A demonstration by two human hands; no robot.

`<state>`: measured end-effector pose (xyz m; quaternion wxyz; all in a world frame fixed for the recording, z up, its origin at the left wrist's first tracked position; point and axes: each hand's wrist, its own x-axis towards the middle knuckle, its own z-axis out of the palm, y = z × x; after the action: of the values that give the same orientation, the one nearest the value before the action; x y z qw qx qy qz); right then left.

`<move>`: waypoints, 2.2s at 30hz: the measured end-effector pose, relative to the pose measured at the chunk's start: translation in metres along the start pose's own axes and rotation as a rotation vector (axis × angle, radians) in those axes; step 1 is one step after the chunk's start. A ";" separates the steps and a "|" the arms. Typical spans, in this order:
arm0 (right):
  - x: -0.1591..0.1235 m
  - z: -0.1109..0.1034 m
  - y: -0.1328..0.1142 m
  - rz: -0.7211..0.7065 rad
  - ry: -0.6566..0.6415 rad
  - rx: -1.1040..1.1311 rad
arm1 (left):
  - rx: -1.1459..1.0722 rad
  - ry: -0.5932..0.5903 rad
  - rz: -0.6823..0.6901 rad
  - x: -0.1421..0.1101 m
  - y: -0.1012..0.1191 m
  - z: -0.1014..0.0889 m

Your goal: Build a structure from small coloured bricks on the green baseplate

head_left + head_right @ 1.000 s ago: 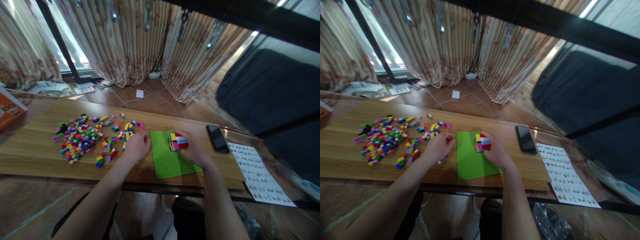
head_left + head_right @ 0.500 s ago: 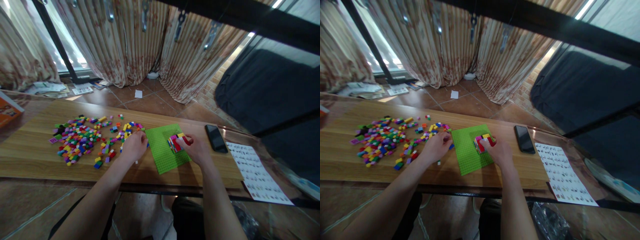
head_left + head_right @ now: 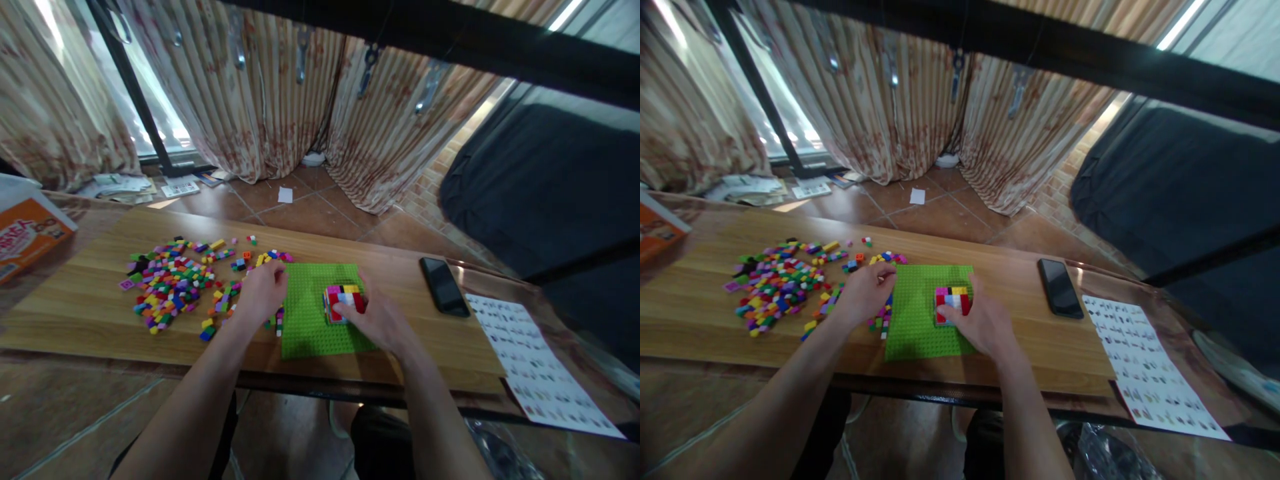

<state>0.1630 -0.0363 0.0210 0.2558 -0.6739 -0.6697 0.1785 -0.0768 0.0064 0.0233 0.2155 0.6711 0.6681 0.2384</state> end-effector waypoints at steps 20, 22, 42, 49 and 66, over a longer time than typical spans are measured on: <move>-0.007 0.004 -0.023 0.063 0.079 -0.282 | -0.062 0.179 -0.096 0.004 -0.028 -0.033; 0.004 0.001 -0.007 0.074 0.150 -0.358 | -0.083 0.196 -0.101 0.004 -0.030 -0.036; 0.076 0.068 -0.023 -0.200 0.237 -0.110 | -0.297 0.258 -0.197 0.001 -0.061 -0.066; 0.071 0.073 -0.032 -0.329 0.155 0.066 | -0.233 0.282 -0.185 0.004 -0.068 -0.069; 0.024 0.047 -0.032 -0.028 0.289 -0.231 | 0.218 0.217 0.131 0.066 -0.058 -0.009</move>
<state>0.1111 -0.0083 0.0044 0.2725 -0.7081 -0.6514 -0.0019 -0.1283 0.0734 -0.0029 0.0519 0.7030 0.6641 0.2492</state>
